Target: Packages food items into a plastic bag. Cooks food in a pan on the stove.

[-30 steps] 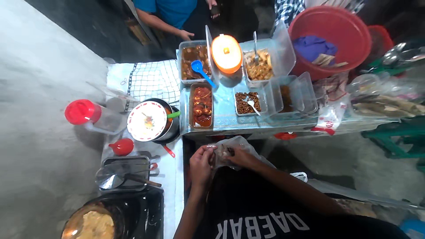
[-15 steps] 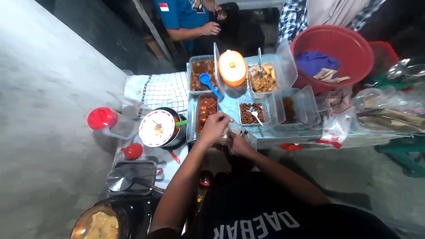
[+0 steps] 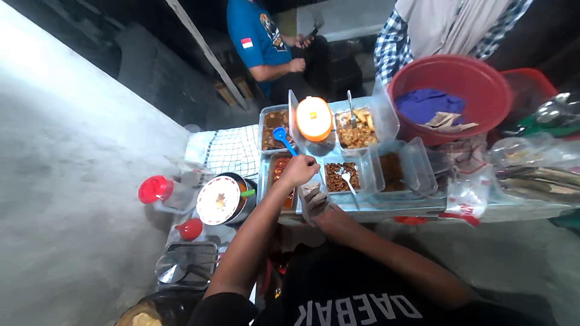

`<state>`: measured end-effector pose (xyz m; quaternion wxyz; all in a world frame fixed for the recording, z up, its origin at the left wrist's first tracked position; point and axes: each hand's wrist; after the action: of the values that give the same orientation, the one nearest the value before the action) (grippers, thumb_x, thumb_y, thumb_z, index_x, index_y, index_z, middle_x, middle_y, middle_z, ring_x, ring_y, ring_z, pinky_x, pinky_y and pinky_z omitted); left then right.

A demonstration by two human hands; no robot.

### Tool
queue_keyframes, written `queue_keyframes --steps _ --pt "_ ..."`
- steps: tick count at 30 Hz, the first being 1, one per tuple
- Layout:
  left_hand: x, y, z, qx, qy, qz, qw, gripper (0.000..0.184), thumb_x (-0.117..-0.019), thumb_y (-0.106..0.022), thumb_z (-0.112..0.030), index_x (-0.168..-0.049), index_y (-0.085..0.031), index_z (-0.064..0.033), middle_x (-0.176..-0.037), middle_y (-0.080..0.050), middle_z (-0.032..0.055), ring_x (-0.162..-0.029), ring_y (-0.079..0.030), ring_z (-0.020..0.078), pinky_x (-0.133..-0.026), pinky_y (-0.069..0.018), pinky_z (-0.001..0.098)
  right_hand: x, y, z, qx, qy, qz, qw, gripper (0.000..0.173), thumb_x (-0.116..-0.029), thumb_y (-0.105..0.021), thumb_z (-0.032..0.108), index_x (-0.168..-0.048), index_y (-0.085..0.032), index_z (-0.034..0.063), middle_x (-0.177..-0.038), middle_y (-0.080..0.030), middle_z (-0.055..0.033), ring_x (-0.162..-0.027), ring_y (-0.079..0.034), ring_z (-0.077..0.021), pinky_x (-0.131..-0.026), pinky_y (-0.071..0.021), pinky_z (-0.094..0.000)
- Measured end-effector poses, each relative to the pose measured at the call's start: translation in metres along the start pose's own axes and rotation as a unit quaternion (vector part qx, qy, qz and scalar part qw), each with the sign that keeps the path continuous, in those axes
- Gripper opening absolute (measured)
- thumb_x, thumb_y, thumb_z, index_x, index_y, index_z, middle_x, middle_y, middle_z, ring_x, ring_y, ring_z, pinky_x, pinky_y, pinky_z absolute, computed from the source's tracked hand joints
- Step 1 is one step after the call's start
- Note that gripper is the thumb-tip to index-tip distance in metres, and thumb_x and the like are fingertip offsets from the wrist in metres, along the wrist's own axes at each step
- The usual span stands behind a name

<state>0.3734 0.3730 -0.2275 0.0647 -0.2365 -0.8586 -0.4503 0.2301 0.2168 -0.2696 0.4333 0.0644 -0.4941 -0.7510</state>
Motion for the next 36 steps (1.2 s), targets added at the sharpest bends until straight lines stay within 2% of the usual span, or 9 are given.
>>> queue_keyframes --steps 4,7,13,20,25,27,30,33,36 --pt "-0.014 -0.001 -0.007 -0.06 -0.001 -0.013 0.998 0.023 -0.1017 -0.057 -0.023 -0.102 -0.072 -0.0066 -0.091 -0.071 0.0128 -0.09 -0.069 0.0294 -0.084 -0.0537 0.0556 -0.007 0.008 -0.015 0.03 0.015 -0.019 0.999 0.044 -0.103 -0.048 0.003 -0.143 -0.059 0.0189 -0.127 -0.066 -0.0214 -0.126 -0.057 -0.043 -0.117 -0.0301 -0.0655" --pt "-0.021 -0.005 0.001 -0.053 0.014 -0.05 0.997 0.022 -0.1024 -0.055 -0.021 -0.108 -0.071 -0.0068 -0.096 -0.072 0.0134 -0.095 -0.069 0.0297 -0.088 -0.0542 0.0551 -0.011 0.015 -0.025 0.04 0.016 -0.036 0.998 0.047 -0.1022 -0.049 0.004 -0.146 -0.057 0.0217 -0.126 -0.066 -0.0208 -0.124 -0.059 -0.0424 -0.115 -0.0309 -0.0654" --pt "-0.012 -0.015 0.014 0.019 0.022 -0.132 0.991 0.022 -0.1023 -0.061 -0.02 -0.121 -0.067 -0.0088 -0.094 -0.071 0.0118 -0.087 -0.069 0.0269 -0.085 -0.0561 0.0507 -0.017 0.02 -0.036 0.047 0.03 -0.024 0.998 0.045 -0.0996 -0.053 0.005 -0.143 -0.058 0.0163 -0.126 -0.067 -0.0167 -0.124 -0.06 -0.0386 -0.114 -0.0327 -0.0648" --pt "0.024 -0.039 0.031 0.115 0.011 -0.259 0.959 0.046 -0.099 -0.067 -0.018 -0.143 -0.055 -0.01 -0.133 -0.064 0.013 -0.12 -0.064 0.0261 -0.103 -0.0524 0.0495 -0.021 0.021 -0.047 0.046 0.054 -0.087 0.994 0.041 -0.0959 -0.06 0.008 -0.136 -0.065 0.0152 -0.131 -0.067 -0.0116 -0.128 -0.058 -0.0364 -0.111 -0.0382 -0.0621" --pt "0.075 -0.083 0.057 0.207 0.095 -0.372 0.9 0.049 -0.0993 -0.068 -0.025 -0.144 -0.053 -0.012 -0.138 -0.06 0.011 -0.123 -0.062 0.0228 -0.101 -0.0551 0.0465 -0.025 0.066 -0.065 0.014 0.039 -0.121 0.992 0.05 -0.0915 -0.058 -0.006 -0.135 -0.068 0.018 -0.143 -0.062 -0.0049 -0.136 -0.054 -0.0317 -0.11 -0.0444 -0.0583" --pt "0.098 -0.105 0.062 0.256 0.136 -0.389 0.875 0.047 -0.0994 -0.068 -0.021 -0.142 -0.052 -0.0096 -0.139 -0.058 0.0131 -0.12 -0.064 0.0233 -0.097 -0.0576 0.0456 -0.019 0.089 -0.063 -0.005 0.034 -0.166 0.986 0.046 -0.0941 -0.06 -0.002 -0.135 -0.067 0.0165 -0.135 -0.067 -0.0065 -0.127 -0.06 -0.0308 -0.105 -0.0499 -0.0557" --pt "0.124 -0.129 0.064 0.297 0.173 -0.386 0.856 0.044 -0.0996 -0.066 -0.017 -0.14 -0.053 -0.008 -0.137 -0.06 0.0119 -0.113 -0.066 0.0204 -0.096 -0.0577 0.0412 -0.003 0.118 -0.05 -0.015 0.05 -0.285 0.957 0.029 -0.1049 -0.058 0.021 -0.131 -0.071 0.0183 -0.108 -0.075 -0.0039 -0.095 -0.072 -0.0218 -0.083 -0.0594 -0.0477" --pt "0.14 -0.144 0.063 0.332 0.185 -0.375 0.845 0.04 -0.1006 -0.064 -0.016 -0.139 -0.056 -0.0099 -0.129 -0.064 0.0105 -0.105 -0.069 0.0172 -0.091 -0.0597 0.0367 0.009 0.138 -0.032 -0.048 0.062 -0.364 0.928 0.026 -0.1053 -0.058 0.028 -0.123 -0.075 0.0214 -0.094 -0.075 0.0018 -0.069 -0.067 -0.0107 -0.063 -0.0569 -0.036" --pt "0.147 -0.147 0.059 0.382 0.181 -0.379 0.823 0.037 -0.1011 -0.063 -0.013 -0.138 -0.058 -0.0108 -0.117 -0.068 0.0083 -0.092 -0.071 0.0167 -0.082 -0.0627 0.0351 -0.008 0.129 -0.028 -0.097 0.088 -0.392 0.911 0.024 -0.1048 -0.057 0.025 -0.118 -0.076 0.0196 -0.079 -0.07 0.0027 -0.057 -0.058 -0.0074 -0.053 -0.0506 -0.0304"
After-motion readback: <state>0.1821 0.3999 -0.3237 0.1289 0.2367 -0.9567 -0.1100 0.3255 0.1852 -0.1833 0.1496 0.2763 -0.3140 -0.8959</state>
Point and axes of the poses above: each hand's wrist, its own x-axis away from the middle knuckle, its own y-axis out of the back of the hand, z = x × y
